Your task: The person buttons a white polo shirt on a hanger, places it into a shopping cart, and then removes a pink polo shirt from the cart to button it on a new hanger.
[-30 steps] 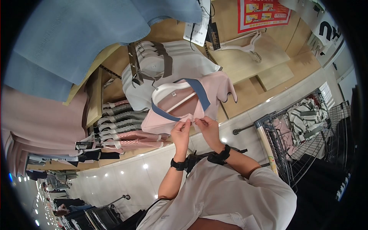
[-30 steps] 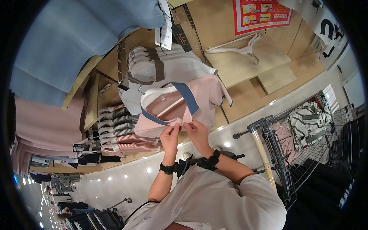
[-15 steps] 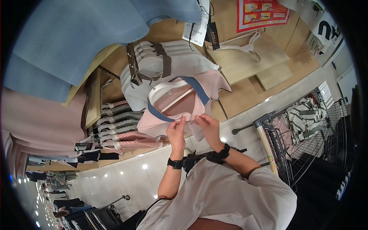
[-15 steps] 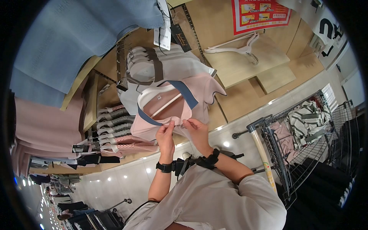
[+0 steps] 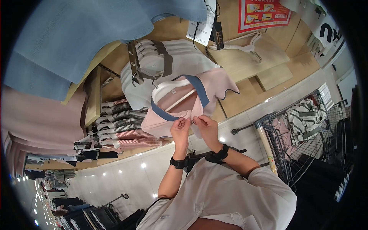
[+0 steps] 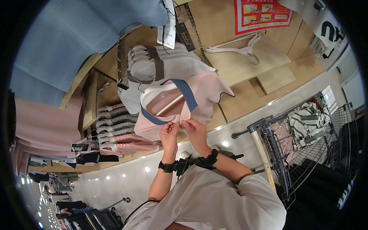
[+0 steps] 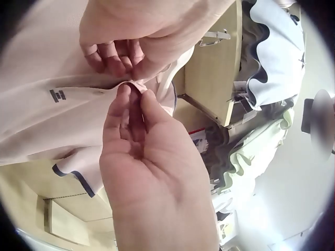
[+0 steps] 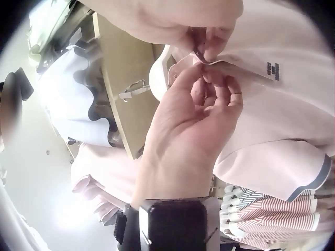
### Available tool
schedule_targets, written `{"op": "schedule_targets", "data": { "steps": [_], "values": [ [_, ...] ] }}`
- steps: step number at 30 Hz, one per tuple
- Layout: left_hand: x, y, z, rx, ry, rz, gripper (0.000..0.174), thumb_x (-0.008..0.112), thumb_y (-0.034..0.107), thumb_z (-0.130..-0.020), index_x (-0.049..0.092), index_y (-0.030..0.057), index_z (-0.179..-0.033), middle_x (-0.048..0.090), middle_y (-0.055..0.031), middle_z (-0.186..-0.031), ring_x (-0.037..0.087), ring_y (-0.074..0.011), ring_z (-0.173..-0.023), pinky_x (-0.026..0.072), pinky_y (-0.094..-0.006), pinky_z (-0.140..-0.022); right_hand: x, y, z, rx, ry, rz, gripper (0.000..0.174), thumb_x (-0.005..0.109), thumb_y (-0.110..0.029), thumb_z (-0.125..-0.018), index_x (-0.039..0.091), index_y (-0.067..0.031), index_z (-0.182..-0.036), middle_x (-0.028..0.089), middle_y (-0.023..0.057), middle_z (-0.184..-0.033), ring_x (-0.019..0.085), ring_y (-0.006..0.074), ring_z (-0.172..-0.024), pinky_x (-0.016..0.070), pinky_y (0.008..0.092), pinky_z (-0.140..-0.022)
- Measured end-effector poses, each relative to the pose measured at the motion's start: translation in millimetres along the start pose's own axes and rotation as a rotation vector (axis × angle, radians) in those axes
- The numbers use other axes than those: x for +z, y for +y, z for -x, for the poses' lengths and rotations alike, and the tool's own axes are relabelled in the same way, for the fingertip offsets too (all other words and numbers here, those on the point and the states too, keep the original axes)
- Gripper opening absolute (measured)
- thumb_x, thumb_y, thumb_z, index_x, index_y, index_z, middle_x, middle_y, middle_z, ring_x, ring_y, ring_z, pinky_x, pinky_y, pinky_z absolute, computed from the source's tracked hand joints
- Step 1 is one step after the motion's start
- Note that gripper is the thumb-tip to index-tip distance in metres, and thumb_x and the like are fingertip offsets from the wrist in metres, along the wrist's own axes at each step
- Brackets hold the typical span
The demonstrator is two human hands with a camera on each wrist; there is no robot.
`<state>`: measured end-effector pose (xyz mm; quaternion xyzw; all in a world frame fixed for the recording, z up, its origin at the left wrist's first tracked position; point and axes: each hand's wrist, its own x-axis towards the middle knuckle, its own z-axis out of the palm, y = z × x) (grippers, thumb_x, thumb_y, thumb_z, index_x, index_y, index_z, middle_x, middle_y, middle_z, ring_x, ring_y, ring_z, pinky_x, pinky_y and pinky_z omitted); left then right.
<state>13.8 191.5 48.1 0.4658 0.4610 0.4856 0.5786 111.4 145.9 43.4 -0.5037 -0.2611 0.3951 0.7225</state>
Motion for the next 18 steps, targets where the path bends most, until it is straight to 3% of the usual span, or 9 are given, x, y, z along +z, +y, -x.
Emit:
{"op": "schedule_targets", "data": {
  "steps": [6,10,15,18],
  "values": [
    [-2,-5,4,0.067,-0.036,-0.113,0.010,0.070,0.003,-0.086,0.061,-0.0011,-0.089,0.061,0.0007,-0.079,0.055,-0.0050,-0.072,0.0435,-0.0182,-0.065,-4,3,0,-0.014,-0.002,0.075,0.014,0.066,-0.008,-0.090,0.065,0.0048,-0.085,0.053,-0.0038,-0.070,0.043,0.0022,-0.063,0.0362,0.0200,-0.054],
    [7,-1,8,0.093,0.022,0.034,0.012,0.069,0.003,-0.086,0.061,-0.0025,-0.092,0.060,-0.0004,-0.082,0.056,-0.0059,-0.077,0.0460,-0.0199,-0.070,-3,-2,2,-0.021,0.008,0.081,0.014,0.066,-0.007,-0.090,0.064,0.0053,-0.084,0.054,-0.0025,-0.070,0.044,0.0030,-0.064,0.0367,0.0205,-0.055],
    [1,4,11,0.027,-0.015,-0.013,0.013,0.070,0.003,-0.086,0.064,-0.0056,-0.094,0.061,-0.0010,-0.087,0.055,-0.0061,-0.080,0.0445,-0.0197,-0.069,-1,-9,4,-0.054,-0.014,0.065,0.011,0.066,-0.005,-0.088,0.065,0.0061,-0.089,0.060,0.0028,-0.076,0.051,0.0056,-0.069,0.0414,0.0213,-0.060],
    [-3,0,7,0.148,-0.029,-0.143,0.011,0.071,0.004,-0.085,0.066,-0.0062,-0.088,0.062,-0.0005,-0.087,0.053,-0.0057,-0.077,0.0414,-0.0194,-0.065,-3,-5,4,-0.066,-0.026,0.150,0.012,0.066,-0.005,-0.088,0.066,0.0062,-0.091,0.064,0.0040,-0.080,0.056,0.0069,-0.072,0.0442,0.0223,-0.063]
  ]
}}
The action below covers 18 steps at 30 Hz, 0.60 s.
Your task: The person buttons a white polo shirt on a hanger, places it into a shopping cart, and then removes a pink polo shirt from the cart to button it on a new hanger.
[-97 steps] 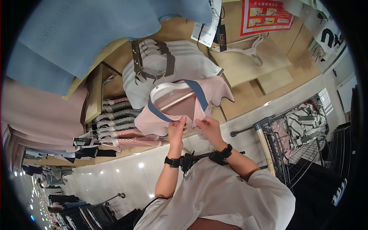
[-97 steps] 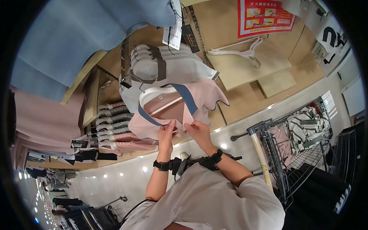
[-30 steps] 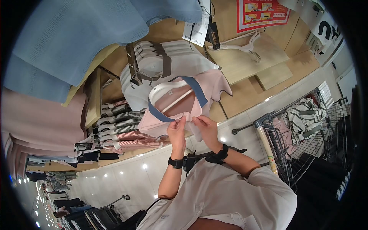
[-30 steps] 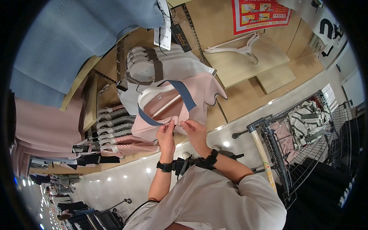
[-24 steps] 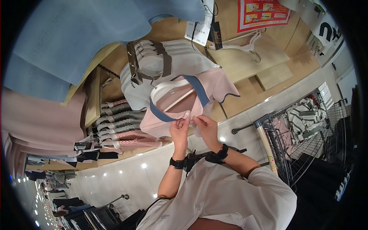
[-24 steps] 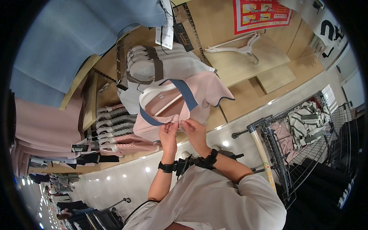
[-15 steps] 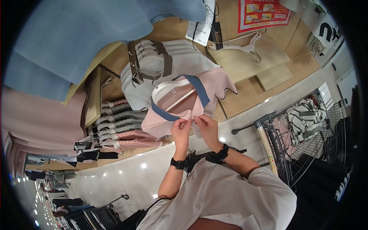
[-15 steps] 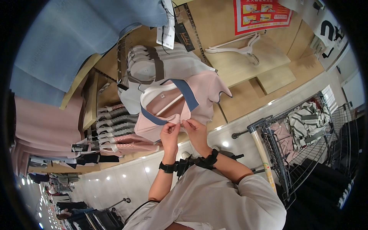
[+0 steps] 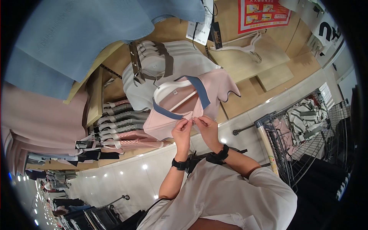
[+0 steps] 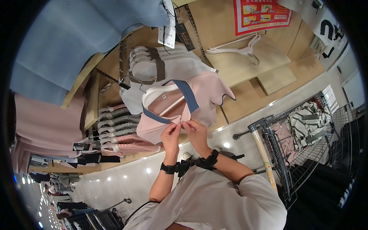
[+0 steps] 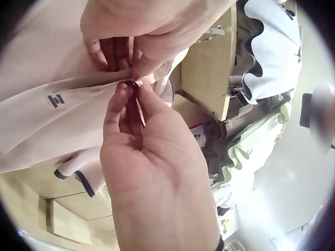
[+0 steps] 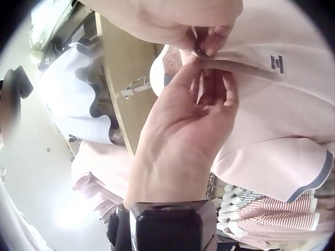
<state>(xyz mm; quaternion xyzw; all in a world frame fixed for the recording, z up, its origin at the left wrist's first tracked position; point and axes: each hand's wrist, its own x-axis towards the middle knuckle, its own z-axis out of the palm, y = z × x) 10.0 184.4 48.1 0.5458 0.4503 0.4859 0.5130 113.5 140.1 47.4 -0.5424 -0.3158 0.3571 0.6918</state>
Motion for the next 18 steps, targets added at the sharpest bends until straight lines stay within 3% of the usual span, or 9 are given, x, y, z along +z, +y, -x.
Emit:
{"op": "schedule_targets", "data": {
  "steps": [3,5,9,11,15,18],
  "values": [
    [1,3,1,0.076,0.025,-0.130,0.008,0.071,0.001,-0.083,0.067,-0.0063,-0.082,0.059,0.0012,-0.084,0.046,-0.0055,-0.068,0.0360,-0.0185,-0.061,2,-2,0,-0.073,0.024,0.048,0.011,0.067,-0.005,-0.086,0.067,0.0059,-0.090,0.066,0.0059,-0.082,0.059,0.0100,-0.072,0.0458,0.0243,-0.063],
    [1,6,3,0.255,0.052,-0.307,0.008,0.071,0.001,-0.081,0.067,-0.0052,-0.084,0.059,-0.0006,-0.083,0.045,-0.0057,-0.065,0.0360,-0.0196,-0.058,2,-7,1,-0.105,0.029,0.114,0.011,0.068,-0.005,-0.085,0.067,0.0056,-0.089,0.065,0.0073,-0.081,0.060,0.0115,-0.071,0.0460,0.0250,-0.063],
    [2,15,1,0.280,0.048,-0.366,0.009,0.072,0.002,-0.080,0.068,-0.0036,-0.085,0.060,-0.0022,-0.083,0.047,-0.0058,-0.065,0.0368,-0.0201,-0.057,4,-8,-1,-0.185,0.055,0.196,0.010,0.069,-0.004,-0.082,0.067,0.0046,-0.085,0.065,0.0106,-0.078,0.062,0.0162,-0.068,0.0465,0.0262,-0.061],
    [3,19,0,0.235,0.036,-0.376,0.011,0.073,0.002,-0.077,0.068,-0.0042,-0.086,0.061,-0.0082,-0.082,0.057,-0.0164,-0.071,0.0442,-0.0258,-0.064,4,-6,-3,-0.190,0.065,0.180,0.009,0.070,-0.004,-0.082,0.067,0.0044,-0.085,0.065,0.0108,-0.078,0.062,0.0174,-0.066,0.0465,0.0264,-0.060],
    [6,16,-2,0.358,0.013,-0.413,0.012,0.072,0.002,-0.076,0.068,-0.0046,-0.086,0.062,-0.0090,-0.083,0.059,-0.0195,-0.072,0.0454,-0.0274,-0.066,6,2,-6,-0.307,0.100,0.212,0.009,0.071,-0.005,-0.080,0.068,0.0036,-0.084,0.065,0.0107,-0.078,0.062,0.0195,-0.064,0.0468,0.0274,-0.058],
    [5,14,1,0.355,0.010,-0.448,0.013,0.072,0.001,-0.076,0.068,-0.0049,-0.086,0.062,-0.0096,-0.083,0.060,-0.0220,-0.073,0.0459,-0.0285,-0.068,2,-9,-5,-0.206,0.063,0.234,0.009,0.071,-0.004,-0.080,0.068,0.0027,-0.084,0.065,0.0106,-0.078,0.063,0.0191,-0.066,0.0474,0.0278,-0.059]
  ]
}}
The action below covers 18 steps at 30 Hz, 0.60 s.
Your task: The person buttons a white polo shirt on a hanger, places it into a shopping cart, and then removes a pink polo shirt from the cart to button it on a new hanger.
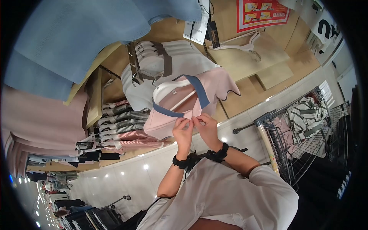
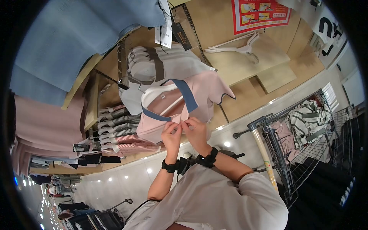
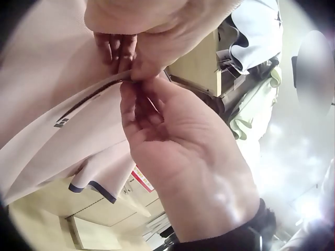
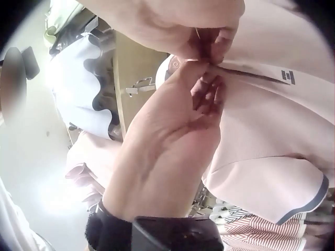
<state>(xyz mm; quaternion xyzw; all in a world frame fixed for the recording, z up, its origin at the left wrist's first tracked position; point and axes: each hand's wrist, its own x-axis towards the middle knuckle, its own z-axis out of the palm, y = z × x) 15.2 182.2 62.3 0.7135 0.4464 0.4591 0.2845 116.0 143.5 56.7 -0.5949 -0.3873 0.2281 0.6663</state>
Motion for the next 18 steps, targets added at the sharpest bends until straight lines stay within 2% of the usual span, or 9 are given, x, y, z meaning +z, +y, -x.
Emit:
{"op": "schedule_targets", "data": {
  "steps": [3,4,7,9,12,14,15,17,18],
  "values": [
    [-2,-9,3,-0.051,-0.008,0.001,0.013,0.072,0.001,-0.076,0.068,-0.0051,-0.086,0.063,-0.0104,-0.084,0.060,-0.0226,-0.075,0.0464,-0.0288,-0.069,3,11,2,-0.073,-0.007,0.040,0.010,0.072,-0.006,-0.080,0.069,0.0026,-0.085,0.065,0.0096,-0.076,0.064,0.0177,-0.068,0.0486,0.0266,-0.062],
    [-2,-11,4,-0.027,0.015,-0.020,0.011,0.071,0.001,-0.077,0.067,-0.0051,-0.086,0.062,-0.0087,-0.083,0.058,-0.0194,-0.073,0.0447,-0.0269,-0.066,4,14,4,-0.073,-0.006,0.039,0.010,0.072,-0.006,-0.080,0.069,0.0026,-0.085,0.065,0.0096,-0.076,0.064,0.0177,-0.068,0.0486,0.0266,-0.062],
    [0,-14,6,-0.002,0.045,-0.022,0.010,0.071,0.002,-0.079,0.067,-0.0054,-0.085,0.062,-0.0070,-0.082,0.056,-0.0161,-0.071,0.0431,-0.0251,-0.063,2,11,4,0.075,-0.057,-0.096,0.015,0.073,-0.009,-0.082,0.069,0.0036,-0.088,0.067,0.0079,-0.078,0.063,0.0126,-0.071,0.0490,0.0248,-0.065],
    [-1,-15,5,-0.001,0.058,-0.006,0.011,0.072,0.003,-0.079,0.067,-0.0057,-0.084,0.063,-0.0070,-0.083,0.056,-0.0161,-0.071,0.0432,-0.0253,-0.063,6,24,-1,0.181,0.184,-0.312,0.017,0.072,-0.011,-0.085,0.068,0.0044,-0.093,0.068,0.0058,-0.081,0.061,0.0077,-0.074,0.0489,0.0229,-0.066],
    [-6,-14,6,0.006,0.083,-0.002,0.011,0.073,0.003,-0.079,0.067,-0.0047,-0.085,0.062,-0.0070,-0.081,0.056,-0.0163,-0.072,0.0441,-0.0262,-0.064,-7,20,-7,0.218,0.118,-0.290,0.016,0.071,-0.009,-0.087,0.069,0.0045,-0.095,0.069,0.0048,-0.084,0.060,0.0058,-0.076,0.0484,0.0215,-0.067],
    [-18,-5,9,-0.036,0.056,-0.179,0.018,0.073,0.002,-0.078,0.068,-0.0011,-0.095,0.064,-0.0116,-0.098,0.061,-0.0216,-0.079,0.0476,-0.0292,-0.070,-10,9,-7,0.243,0.113,-0.296,0.014,0.070,-0.007,-0.086,0.069,0.0042,-0.095,0.068,0.0039,-0.083,0.059,0.0058,-0.075,0.0480,0.0209,-0.067],
    [-21,2,5,-0.034,0.058,-0.180,0.018,0.073,0.002,-0.078,0.068,-0.0011,-0.095,0.064,-0.0116,-0.098,0.061,-0.0216,-0.079,0.0476,-0.0292,-0.070,-11,7,-8,0.269,0.107,-0.303,0.013,0.070,-0.006,-0.086,0.069,0.0040,-0.095,0.068,0.0030,-0.082,0.059,0.0057,-0.075,0.0476,0.0204,-0.067],
    [-27,17,-3,0.168,0.108,-0.126,0.023,0.073,0.004,-0.079,0.067,0.0018,-0.101,0.060,-0.0116,-0.112,0.060,-0.0214,-0.079,0.0483,-0.0307,-0.068,-7,11,-5,0.213,0.102,-0.296,0.013,0.070,-0.005,-0.086,0.069,0.0040,-0.095,0.068,0.0025,-0.082,0.058,0.0054,-0.074,0.0470,0.0204,-0.066],
    [-29,23,-12,0.167,0.109,-0.128,0.023,0.073,0.004,-0.079,0.067,0.0018,-0.101,0.060,-0.0116,-0.112,0.060,-0.0214,-0.079,0.0483,-0.0307,-0.068,-6,12,-4,0.156,0.096,-0.288,0.013,0.070,-0.005,-0.086,0.069,0.0039,-0.095,0.067,0.0020,-0.081,0.058,0.0052,-0.073,0.0464,0.0203,-0.064]
  ]
}}
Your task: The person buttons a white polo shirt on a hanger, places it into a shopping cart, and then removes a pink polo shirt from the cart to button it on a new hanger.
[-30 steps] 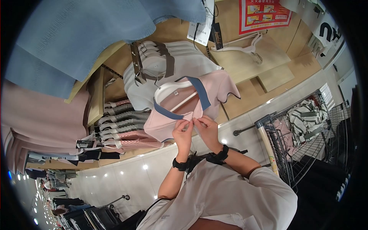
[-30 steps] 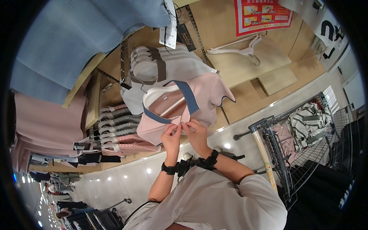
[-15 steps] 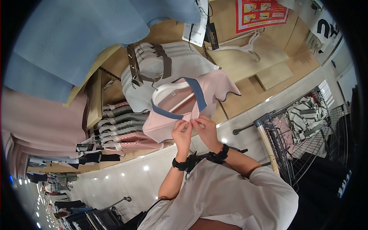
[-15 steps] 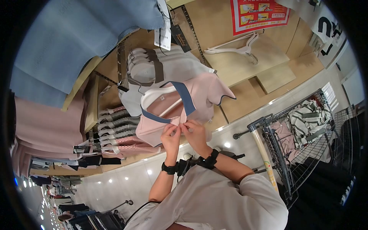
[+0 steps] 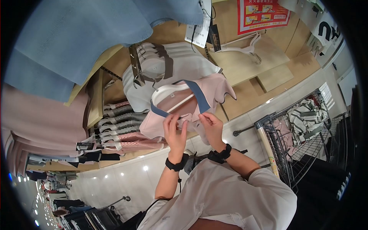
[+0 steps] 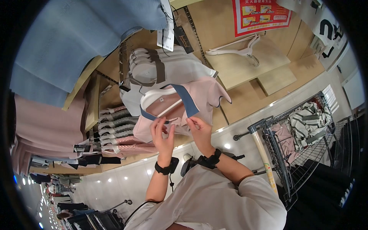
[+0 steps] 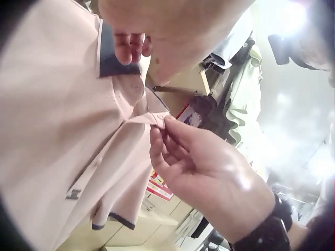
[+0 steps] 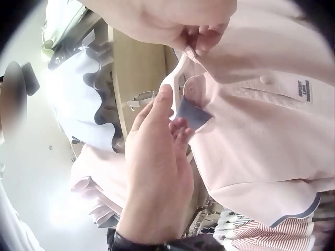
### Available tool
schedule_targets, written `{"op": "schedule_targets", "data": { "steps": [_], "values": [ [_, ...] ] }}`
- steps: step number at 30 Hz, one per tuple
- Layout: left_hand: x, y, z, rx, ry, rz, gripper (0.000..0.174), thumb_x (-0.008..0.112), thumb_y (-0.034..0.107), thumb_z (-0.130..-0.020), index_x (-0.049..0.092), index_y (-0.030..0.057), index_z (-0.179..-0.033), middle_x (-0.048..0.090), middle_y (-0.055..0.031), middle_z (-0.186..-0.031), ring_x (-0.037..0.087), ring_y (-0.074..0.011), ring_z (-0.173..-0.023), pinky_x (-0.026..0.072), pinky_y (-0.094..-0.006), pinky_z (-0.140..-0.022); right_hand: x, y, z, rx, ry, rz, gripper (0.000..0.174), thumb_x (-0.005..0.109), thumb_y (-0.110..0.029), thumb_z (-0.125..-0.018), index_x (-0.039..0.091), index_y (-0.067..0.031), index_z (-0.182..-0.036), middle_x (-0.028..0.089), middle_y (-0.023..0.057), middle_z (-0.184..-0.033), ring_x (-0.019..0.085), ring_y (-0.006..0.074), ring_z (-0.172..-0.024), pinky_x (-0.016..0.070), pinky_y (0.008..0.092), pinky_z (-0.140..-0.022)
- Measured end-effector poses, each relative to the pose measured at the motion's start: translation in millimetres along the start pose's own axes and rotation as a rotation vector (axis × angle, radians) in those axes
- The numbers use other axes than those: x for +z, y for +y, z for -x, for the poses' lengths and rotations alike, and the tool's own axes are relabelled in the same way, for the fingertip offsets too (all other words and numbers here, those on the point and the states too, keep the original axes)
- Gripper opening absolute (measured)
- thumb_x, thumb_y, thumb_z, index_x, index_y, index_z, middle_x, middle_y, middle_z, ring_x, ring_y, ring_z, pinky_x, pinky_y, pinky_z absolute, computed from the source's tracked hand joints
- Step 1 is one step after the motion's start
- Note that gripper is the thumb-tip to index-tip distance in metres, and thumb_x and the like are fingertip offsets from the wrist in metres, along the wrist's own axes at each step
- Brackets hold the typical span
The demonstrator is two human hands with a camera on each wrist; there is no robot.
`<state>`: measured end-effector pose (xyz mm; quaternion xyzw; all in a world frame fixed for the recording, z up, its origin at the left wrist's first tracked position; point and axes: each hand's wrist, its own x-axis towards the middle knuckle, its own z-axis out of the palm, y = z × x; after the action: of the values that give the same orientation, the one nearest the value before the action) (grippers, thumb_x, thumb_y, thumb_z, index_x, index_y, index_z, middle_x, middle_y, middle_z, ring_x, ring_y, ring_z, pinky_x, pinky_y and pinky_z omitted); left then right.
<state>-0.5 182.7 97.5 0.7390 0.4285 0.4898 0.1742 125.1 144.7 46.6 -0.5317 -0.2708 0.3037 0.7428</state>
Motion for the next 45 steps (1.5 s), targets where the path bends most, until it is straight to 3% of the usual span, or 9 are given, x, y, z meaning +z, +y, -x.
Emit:
{"op": "schedule_targets", "data": {
  "steps": [2,6,13,16,17,22,25,36,45],
  "values": [
    [-1,5,-22,0.107,-0.118,-0.114,0.026,0.075,0.007,-0.079,0.065,0.0019,-0.102,0.055,-0.0115,-0.120,0.060,-0.0225,-0.079,0.0489,-0.0332,-0.066,1,-2,1,0.014,-0.013,0.005,0.012,0.070,-0.005,-0.086,0.069,0.0038,-0.095,0.067,0.0019,-0.081,0.058,0.0055,-0.073,0.0464,0.0203,-0.065],
    [-4,-11,-36,0.296,-0.180,-0.315,0.015,0.070,0.008,-0.082,0.065,0.0007,-0.093,0.061,-0.0104,-0.097,0.061,-0.0278,-0.080,0.0492,-0.0353,-0.067,4,-6,0,0.030,-0.022,0.000,0.011,0.069,-0.005,-0.087,0.068,0.0040,-0.094,0.067,0.0022,-0.084,0.059,0.0068,-0.074,0.0475,0.0210,-0.067],
    [-7,15,-41,0.047,-0.331,-0.063,0.009,0.064,0.004,-0.085,0.063,-0.0038,-0.089,0.060,-0.0144,-0.086,0.060,-0.0307,-0.072,0.0476,-0.0364,-0.064,26,-13,2,-0.119,-0.046,-0.002,0.011,0.069,-0.003,-0.085,0.068,0.0046,-0.093,0.067,0.0049,-0.085,0.060,0.0092,-0.074,0.0487,0.0234,-0.068],
    [-7,14,-39,0.067,-0.347,-0.019,0.009,0.063,0.001,-0.086,0.063,-0.0057,-0.093,0.059,-0.0138,-0.088,0.058,-0.0252,-0.071,0.0478,-0.0313,-0.063,31,-17,2,-0.194,-0.038,0.062,0.011,0.069,-0.002,-0.084,0.068,0.0037,-0.093,0.066,0.0075,-0.083,0.062,0.0129,-0.073,0.0491,0.0235,-0.069],
    [-9,20,-39,0.057,-0.360,0.014,0.008,0.061,-0.001,-0.085,0.061,-0.0059,-0.092,0.059,-0.0166,-0.091,0.060,-0.0312,-0.072,0.0485,-0.0359,-0.065,30,-21,2,-0.197,-0.036,0.110,0.011,0.069,-0.002,-0.083,0.069,0.0033,-0.093,0.066,0.0083,-0.083,0.063,0.0146,-0.074,0.0495,0.0239,-0.069],
    [-9,17,-35,0.045,-0.358,-0.027,0.009,0.061,-0.003,-0.083,0.061,-0.0068,-0.091,0.059,-0.0168,-0.091,0.061,-0.0324,-0.074,0.0490,-0.0367,-0.066,32,-13,8,-0.201,-0.032,0.134,0.012,0.069,-0.001,-0.083,0.069,0.0029,-0.094,0.066,0.0098,-0.086,0.065,0.0179,-0.076,0.0504,0.0260,-0.070],
    [-6,17,-34,0.111,-0.351,-0.084,0.011,0.061,-0.004,-0.083,0.062,-0.0072,-0.093,0.059,-0.0165,-0.091,0.061,-0.0318,-0.075,0.0492,-0.0360,-0.066,29,-14,10,-0.184,-0.062,0.094,0.014,0.069,0.001,-0.083,0.069,0.0046,-0.097,0.064,0.0073,-0.091,0.060,0.0118,-0.081,0.0479,0.0225,-0.071],
    [0,23,-31,0.145,-0.323,-0.148,0.008,0.061,-0.005,-0.082,0.062,-0.0066,-0.090,0.057,-0.0157,-0.087,0.060,-0.0322,-0.073,0.0478,-0.0364,-0.064,28,-20,15,-0.277,-0.044,0.193,0.016,0.067,0.004,-0.083,0.069,0.0033,-0.099,0.063,0.0103,-0.093,0.063,0.0195,-0.081,0.0497,0.0274,-0.074],
    [-2,21,-30,0.003,-0.340,-0.005,0.016,0.070,0.004,-0.080,0.060,-0.0073,-0.084,0.054,-0.0121,-0.082,0.056,-0.0221,-0.063,0.0456,-0.0319,-0.058,24,-20,14,-0.350,-0.147,0.259,0.027,0.061,0.010,-0.079,0.066,0.0035,-0.104,0.063,0.0129,-0.098,0.063,0.0237,-0.087,0.0499,0.0291,-0.075]
  ]
}}
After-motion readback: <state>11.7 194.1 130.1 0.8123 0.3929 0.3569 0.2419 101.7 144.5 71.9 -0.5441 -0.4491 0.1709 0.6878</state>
